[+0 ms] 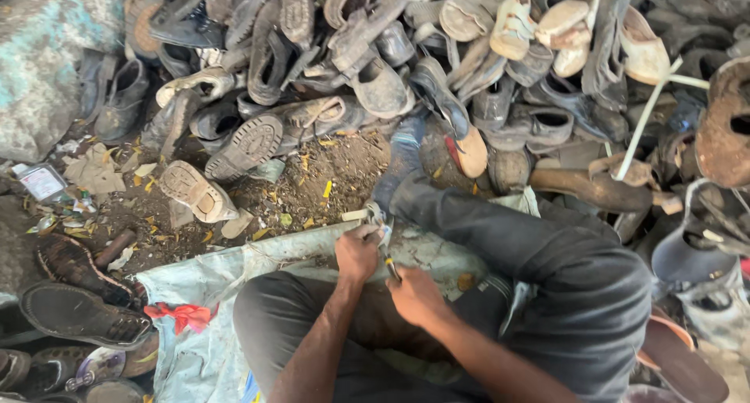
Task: The person repairs various shoes by cutting material with a knife, using pliers to pull parts of a sole, and hammering components into place while sitting on a cloth workspace.
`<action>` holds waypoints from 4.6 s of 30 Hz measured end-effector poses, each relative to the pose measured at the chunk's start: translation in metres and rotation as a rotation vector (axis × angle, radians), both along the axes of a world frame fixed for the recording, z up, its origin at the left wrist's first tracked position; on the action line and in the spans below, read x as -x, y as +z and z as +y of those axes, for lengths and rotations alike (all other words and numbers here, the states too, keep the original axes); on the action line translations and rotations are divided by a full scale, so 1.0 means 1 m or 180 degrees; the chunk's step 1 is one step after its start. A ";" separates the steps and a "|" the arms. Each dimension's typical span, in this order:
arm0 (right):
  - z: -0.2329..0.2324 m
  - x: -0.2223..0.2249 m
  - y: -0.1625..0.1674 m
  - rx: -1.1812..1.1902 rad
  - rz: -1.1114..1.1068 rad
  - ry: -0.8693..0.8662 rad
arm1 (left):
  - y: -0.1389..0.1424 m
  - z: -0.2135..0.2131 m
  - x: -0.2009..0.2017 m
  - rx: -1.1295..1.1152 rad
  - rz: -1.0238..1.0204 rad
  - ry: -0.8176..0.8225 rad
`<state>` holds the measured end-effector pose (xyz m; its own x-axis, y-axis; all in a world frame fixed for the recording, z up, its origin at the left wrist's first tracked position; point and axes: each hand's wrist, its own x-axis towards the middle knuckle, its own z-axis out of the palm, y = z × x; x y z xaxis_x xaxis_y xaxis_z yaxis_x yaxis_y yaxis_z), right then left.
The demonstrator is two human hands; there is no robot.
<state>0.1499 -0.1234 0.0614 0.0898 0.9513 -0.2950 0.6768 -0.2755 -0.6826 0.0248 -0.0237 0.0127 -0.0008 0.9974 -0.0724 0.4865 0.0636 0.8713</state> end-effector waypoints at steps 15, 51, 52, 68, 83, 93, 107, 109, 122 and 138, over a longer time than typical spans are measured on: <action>-0.014 -0.011 -0.018 0.0218 -0.0177 0.0233 | -0.045 -0.008 -0.012 -0.0023 -0.0581 0.0202; -0.028 0.019 -0.040 0.0789 0.1852 -0.1223 | -0.040 -0.010 -0.019 0.1029 -0.2472 0.0072; -0.018 0.022 -0.046 0.0713 0.1826 -0.1184 | -0.044 -0.010 -0.017 0.0843 -0.2156 0.0105; -0.059 -0.021 -0.039 -0.0358 0.0444 0.0092 | 0.020 -0.013 0.030 -0.1349 0.1532 -0.2155; -0.048 -0.070 -0.083 -0.0380 0.0033 0.0190 | -0.019 -0.014 -0.026 -0.2305 0.2045 -0.2370; -0.013 -0.101 -0.042 0.0500 -0.0912 0.0344 | -0.028 0.011 -0.052 -0.1034 0.0621 -0.1373; -0.015 -0.081 -0.064 -0.0465 -0.0381 0.0226 | -0.038 0.013 -0.056 -0.0098 -0.0424 -0.0620; -0.029 -0.078 -0.061 -0.0259 -0.0500 0.0174 | -0.037 0.012 -0.059 -0.0121 -0.0710 -0.0349; -0.020 -0.078 -0.077 -0.0616 -0.0193 0.0185 | -0.041 0.014 -0.076 -0.1102 0.0341 0.0541; -0.025 -0.062 -0.042 0.0435 -0.0611 0.0087 | -0.038 0.030 -0.050 -0.0460 0.2310 -0.1495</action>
<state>0.2124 -0.1487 0.0192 0.1313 0.9066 -0.4011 0.7992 -0.3362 -0.4983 0.0750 0.0060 -0.0256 0.4156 0.9054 -0.0863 0.8721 -0.3697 0.3206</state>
